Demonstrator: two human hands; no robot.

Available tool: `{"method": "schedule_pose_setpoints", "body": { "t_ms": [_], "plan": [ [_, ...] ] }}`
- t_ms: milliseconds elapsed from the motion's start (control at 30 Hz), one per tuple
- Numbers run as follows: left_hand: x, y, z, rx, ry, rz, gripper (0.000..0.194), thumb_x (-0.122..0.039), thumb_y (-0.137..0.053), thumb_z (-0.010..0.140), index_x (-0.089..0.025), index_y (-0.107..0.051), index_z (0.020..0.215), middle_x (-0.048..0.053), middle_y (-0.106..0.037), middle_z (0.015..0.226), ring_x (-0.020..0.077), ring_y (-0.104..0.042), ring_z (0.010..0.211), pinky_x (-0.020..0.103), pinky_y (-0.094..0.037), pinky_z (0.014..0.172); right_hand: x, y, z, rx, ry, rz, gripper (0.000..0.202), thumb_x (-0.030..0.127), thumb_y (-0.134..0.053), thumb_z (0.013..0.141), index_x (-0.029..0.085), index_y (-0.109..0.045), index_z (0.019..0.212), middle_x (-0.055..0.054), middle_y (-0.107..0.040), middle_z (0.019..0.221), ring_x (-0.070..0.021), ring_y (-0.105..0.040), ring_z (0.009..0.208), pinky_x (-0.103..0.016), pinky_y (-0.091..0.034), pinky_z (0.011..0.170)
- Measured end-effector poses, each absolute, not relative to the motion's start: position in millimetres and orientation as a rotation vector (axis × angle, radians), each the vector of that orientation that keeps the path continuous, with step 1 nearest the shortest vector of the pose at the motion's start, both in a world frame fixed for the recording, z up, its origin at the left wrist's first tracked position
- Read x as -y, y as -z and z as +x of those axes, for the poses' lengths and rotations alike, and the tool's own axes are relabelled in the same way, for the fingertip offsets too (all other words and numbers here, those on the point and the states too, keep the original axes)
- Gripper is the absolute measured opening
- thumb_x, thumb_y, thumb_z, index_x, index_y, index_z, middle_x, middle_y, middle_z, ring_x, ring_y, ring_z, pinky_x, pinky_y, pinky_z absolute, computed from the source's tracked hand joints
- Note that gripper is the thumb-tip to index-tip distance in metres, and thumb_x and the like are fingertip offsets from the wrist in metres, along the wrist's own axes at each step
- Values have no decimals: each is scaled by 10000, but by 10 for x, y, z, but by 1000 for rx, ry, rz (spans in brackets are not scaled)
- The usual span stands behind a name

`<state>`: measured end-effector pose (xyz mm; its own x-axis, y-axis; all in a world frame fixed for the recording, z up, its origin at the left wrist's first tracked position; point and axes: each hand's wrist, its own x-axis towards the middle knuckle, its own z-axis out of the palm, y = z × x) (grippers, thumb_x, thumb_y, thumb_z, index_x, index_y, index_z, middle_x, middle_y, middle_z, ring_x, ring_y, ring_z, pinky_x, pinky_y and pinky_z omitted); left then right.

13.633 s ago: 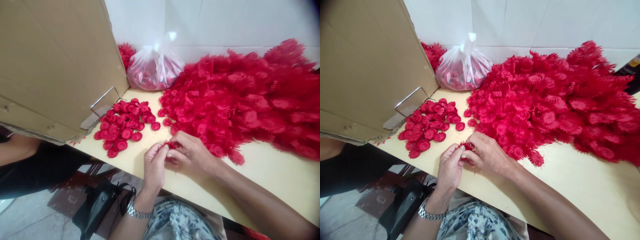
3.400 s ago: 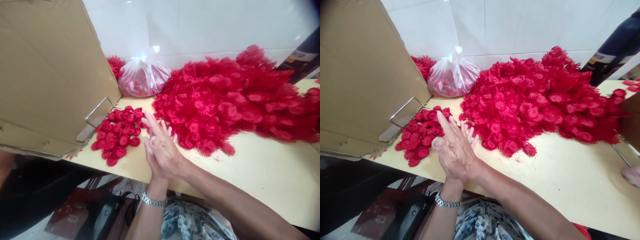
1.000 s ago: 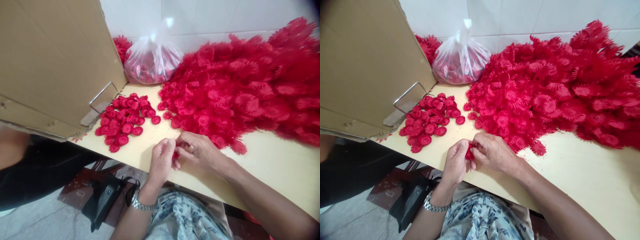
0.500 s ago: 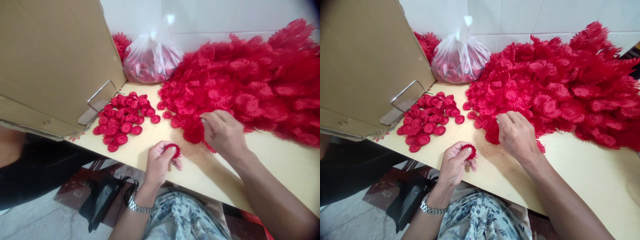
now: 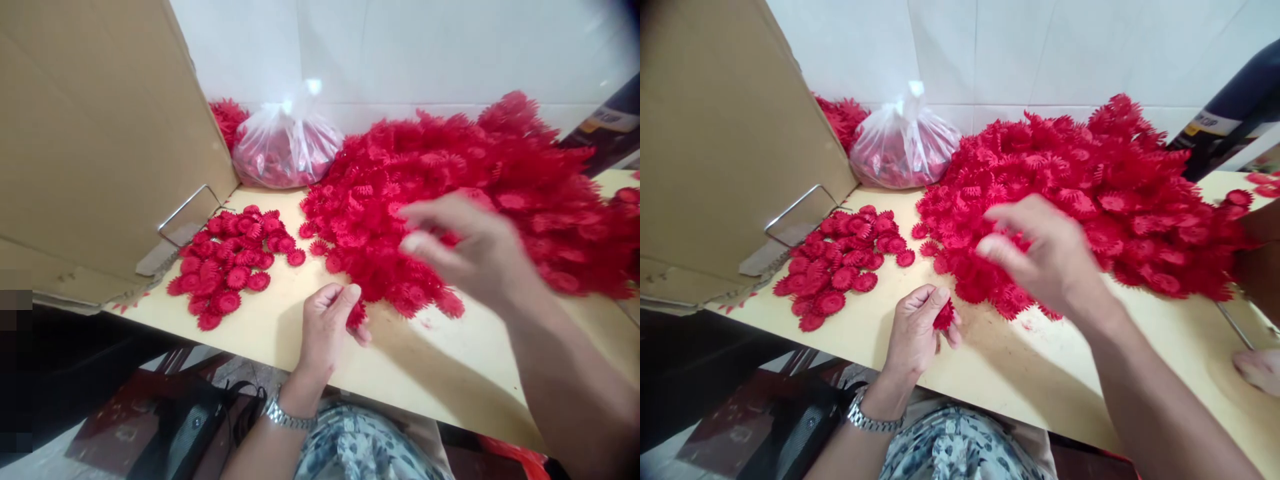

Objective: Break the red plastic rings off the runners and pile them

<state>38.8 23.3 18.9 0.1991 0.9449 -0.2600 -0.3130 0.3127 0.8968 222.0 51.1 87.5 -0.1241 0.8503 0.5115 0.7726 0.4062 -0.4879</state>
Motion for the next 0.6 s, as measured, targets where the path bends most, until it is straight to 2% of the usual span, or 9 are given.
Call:
{"method": "schedule_pose_setpoints", "body": {
  "t_ms": [67,167,233,433,600],
  "plan": [
    [-241,-229,431,-911,-1029,782,300,-411,-604,782,-160,-493,662,-57,-529,486,96,-553,378,184,-451,368,-371,-724,1982,2035,-546,-1292,232,326,-658,762,218,-610,962,-11,-628,808,-154,-593,699,-287,-497,606],
    [-235,-264,465,-802,-1000,752,271,-411,-566,812,-153,-537,735,-35,-567,525,106,-600,466,200,-502,454,-266,-538,1809,2063,-710,-1364,78,246,-602,802,183,-575,839,10,-605,709,-105,-556,595,-208,-426,499],
    [-230,-259,468,-758,-961,763,267,-405,-556,820,-141,-571,780,-8,-611,588,114,-620,514,216,-521,499,-263,-462,1820,2103,-596,-1325,59,223,-540,844,171,-564,829,-7,-606,719,-108,-550,614,-206,-415,520],
    [-217,-199,478,-786,-906,782,254,-371,-557,823,-140,-598,920,12,-657,670,138,-650,579,247,-534,562,-262,-318,1854,2261,16,-1269,223,133,-398,893,158,-542,724,-41,-563,654,-140,-498,600,-248,-374,546],
    [-182,-190,477,-924,-873,761,217,-356,-596,776,-142,-556,764,-2,-630,556,141,-619,456,235,-498,456,-337,-317,1891,2186,432,-1386,262,99,-381,870,170,-529,665,-33,-505,593,-154,-442,559,-281,-332,518]
  ]
}}
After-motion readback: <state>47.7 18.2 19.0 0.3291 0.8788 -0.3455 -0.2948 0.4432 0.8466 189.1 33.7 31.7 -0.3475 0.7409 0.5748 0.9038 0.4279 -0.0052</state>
